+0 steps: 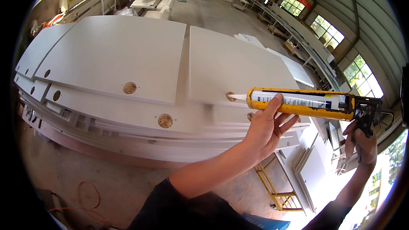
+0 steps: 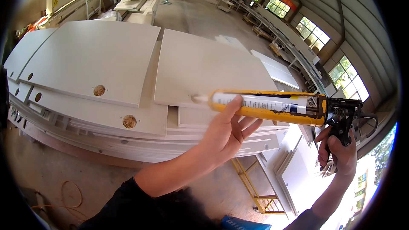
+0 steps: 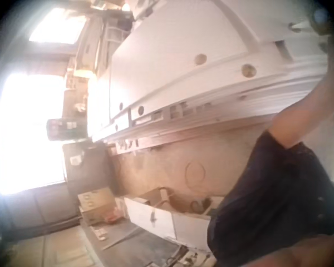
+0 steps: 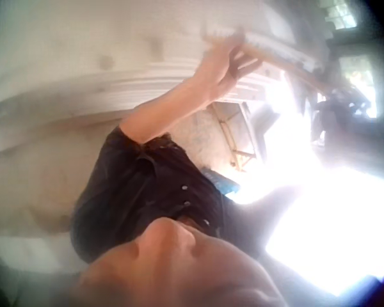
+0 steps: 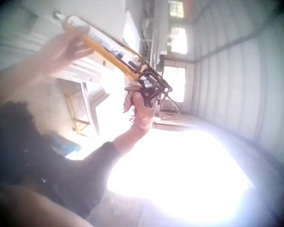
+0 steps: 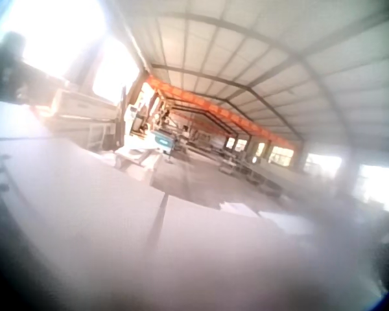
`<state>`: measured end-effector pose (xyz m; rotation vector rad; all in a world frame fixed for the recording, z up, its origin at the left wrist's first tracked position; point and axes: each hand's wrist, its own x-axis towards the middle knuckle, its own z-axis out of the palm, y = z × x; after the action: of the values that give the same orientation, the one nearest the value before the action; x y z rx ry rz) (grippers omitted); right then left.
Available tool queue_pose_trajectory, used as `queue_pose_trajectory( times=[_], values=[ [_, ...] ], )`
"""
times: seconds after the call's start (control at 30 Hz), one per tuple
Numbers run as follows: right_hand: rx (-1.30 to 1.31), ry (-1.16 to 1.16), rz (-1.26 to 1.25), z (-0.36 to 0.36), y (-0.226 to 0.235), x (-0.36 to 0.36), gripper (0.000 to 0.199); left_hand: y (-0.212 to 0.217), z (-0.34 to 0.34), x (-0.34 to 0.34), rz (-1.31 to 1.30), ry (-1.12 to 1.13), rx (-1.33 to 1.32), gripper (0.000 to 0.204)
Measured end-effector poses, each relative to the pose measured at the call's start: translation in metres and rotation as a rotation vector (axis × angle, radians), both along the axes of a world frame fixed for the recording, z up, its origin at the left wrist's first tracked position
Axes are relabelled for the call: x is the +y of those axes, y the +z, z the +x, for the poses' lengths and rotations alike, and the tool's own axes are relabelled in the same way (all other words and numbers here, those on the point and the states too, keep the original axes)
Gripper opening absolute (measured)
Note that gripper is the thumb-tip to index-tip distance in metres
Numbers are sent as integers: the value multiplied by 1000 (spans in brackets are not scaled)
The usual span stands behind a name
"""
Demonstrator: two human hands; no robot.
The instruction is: The person uses a hammer to tap small wooden dowels into pre-drilled holes on stacked white cabinet panels. They then apply adhesive from a caulking gun into the holes and insert white plastic plugs to cover them. Finally, they lift a panel and place it onto a workbench.
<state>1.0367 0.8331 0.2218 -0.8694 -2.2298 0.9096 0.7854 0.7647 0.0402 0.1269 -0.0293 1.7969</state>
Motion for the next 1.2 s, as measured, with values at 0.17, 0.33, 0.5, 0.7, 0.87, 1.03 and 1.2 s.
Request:
queue_pose_trajectory(
  times=[0.17,0.33,0.5,0.7,0.87,1.03,1.2],
  values=[
    [-44,-39,-4,-10,13,-14,59,1,-3,3,-24,-32,-8,34],
    [-10,49,-7,-2,19,-2,82,3,3,-7,-17,-19,-30,38],
    [192,-1,-32,15,29,30,97,3,0,-6,8,36,-40,38],
    [307,35,39,63,23,57,83,19,13,-12,57,50,49,41],
    [278,218,-13,47,-33,53,72,19,6,-94,16,178,272,43],
    [168,329,-100,-8,-60,29,66,-18,-9,-125,-101,262,194,43],
    [64,283,-103,-33,-45,-7,65,-24,-35,-138,-74,198,127,39]
  ],
)
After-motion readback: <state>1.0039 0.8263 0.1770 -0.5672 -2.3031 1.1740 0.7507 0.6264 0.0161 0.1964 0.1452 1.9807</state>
